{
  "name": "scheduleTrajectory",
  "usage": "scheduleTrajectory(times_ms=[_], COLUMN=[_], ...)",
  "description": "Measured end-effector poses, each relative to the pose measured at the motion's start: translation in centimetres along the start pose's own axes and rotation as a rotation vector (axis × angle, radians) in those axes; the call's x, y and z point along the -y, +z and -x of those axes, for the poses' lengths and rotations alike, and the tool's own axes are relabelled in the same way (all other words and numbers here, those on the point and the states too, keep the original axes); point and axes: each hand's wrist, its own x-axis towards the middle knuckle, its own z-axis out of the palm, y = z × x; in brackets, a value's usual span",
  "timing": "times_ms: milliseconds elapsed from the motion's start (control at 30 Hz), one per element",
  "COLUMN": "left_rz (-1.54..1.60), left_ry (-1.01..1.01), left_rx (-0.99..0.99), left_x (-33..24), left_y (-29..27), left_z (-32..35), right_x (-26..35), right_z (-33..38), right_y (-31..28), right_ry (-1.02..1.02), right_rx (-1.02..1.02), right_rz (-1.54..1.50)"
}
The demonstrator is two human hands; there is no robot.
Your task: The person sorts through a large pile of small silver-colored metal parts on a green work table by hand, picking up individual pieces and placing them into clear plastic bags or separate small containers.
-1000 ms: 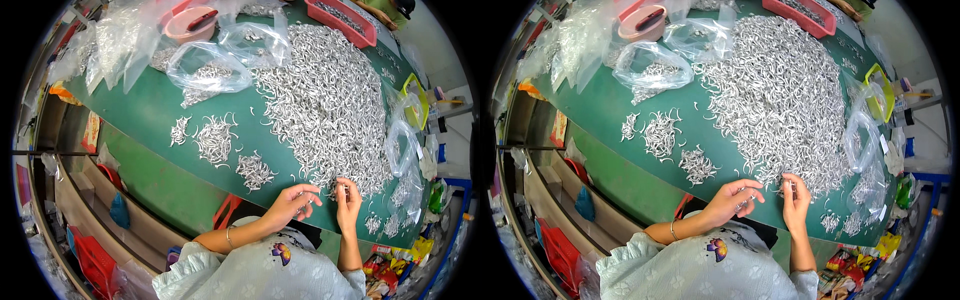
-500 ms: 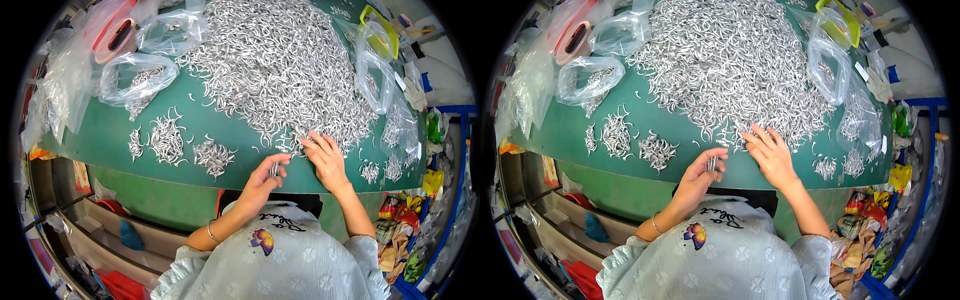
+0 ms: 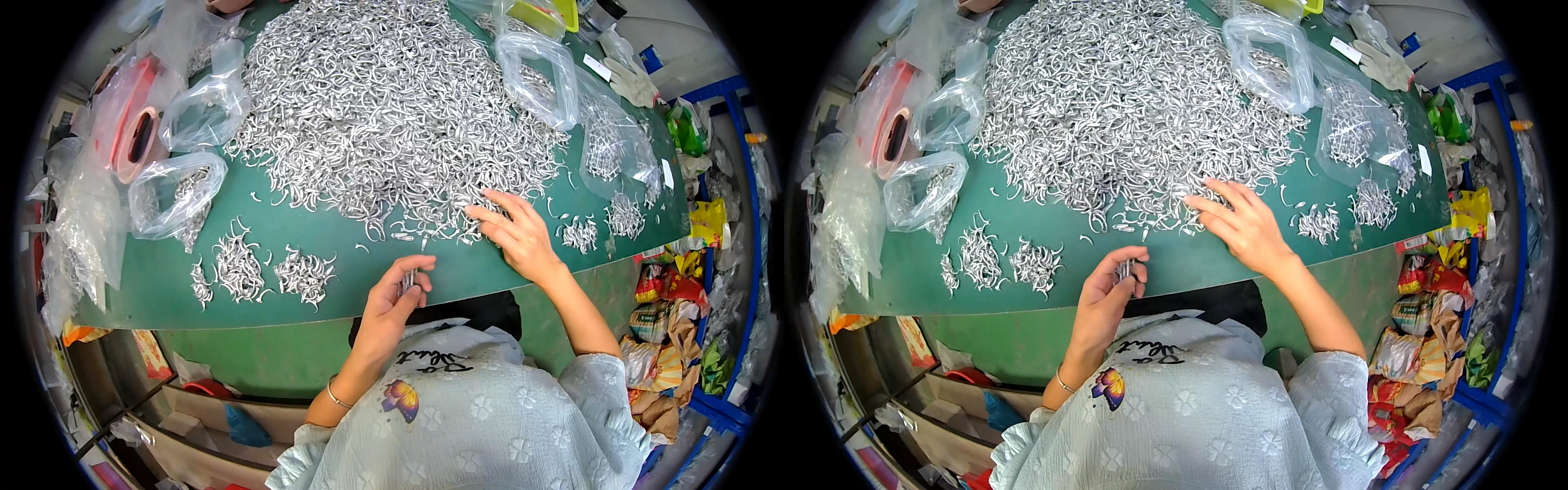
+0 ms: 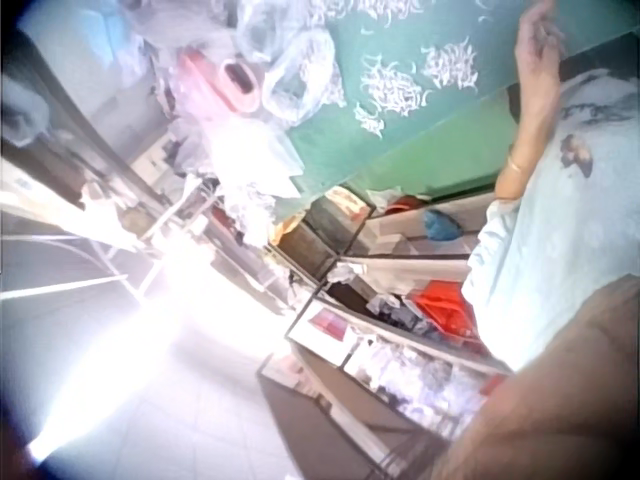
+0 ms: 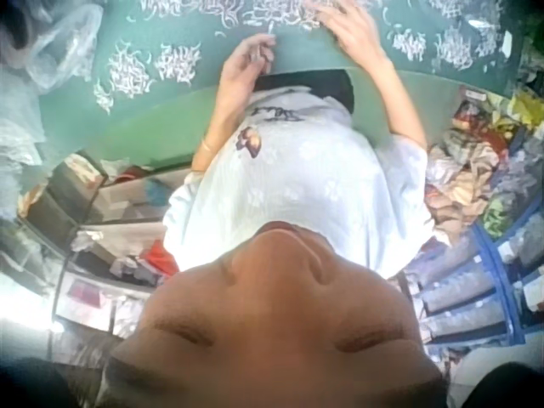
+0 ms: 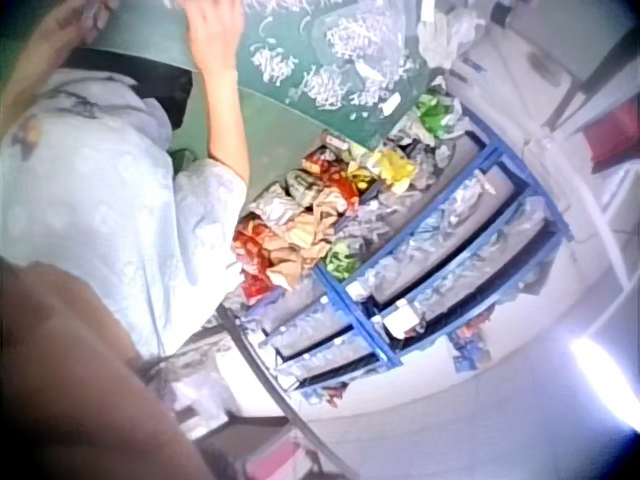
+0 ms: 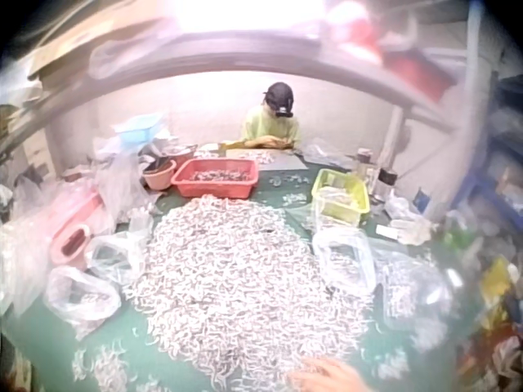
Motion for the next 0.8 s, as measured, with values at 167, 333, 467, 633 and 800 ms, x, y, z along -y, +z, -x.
scheduleTrajectory(times_ms=[167, 333, 467, 633, 800], left_rz=[0.019, -0.020, -0.195, -0.244, 0.040], left_ry=[-0.023, 0.037, 0.067, 0.100, 0.006], left_rx=[-0.003, -0.069, -0.045, -0.041, -0.086], left_x=[0.1, -0.1, -0.1, 0.0, -0.2], left_y=[0.6, 1.2, 0.8, 0.6, 0.6], left_z=[0.0, -0.3, -0.3, -0.7, -0.9], right_x=[-1.1, -1.3, -2.5, -1.4, 1.9], right_z=[0.9, 1.0, 1.1, 0.7, 0.7], right_y=[-0.9, -1.4, -1.4, -1.4, -1.2], right_ry=[0.036, 0.097, 0.175, 0.368, 0.682], right_rx=[-0.028, -0.054, -0.142, -0.295, -0.468], right_rz=[-0.007, -0.006, -0.012, -0.244, -0.832])
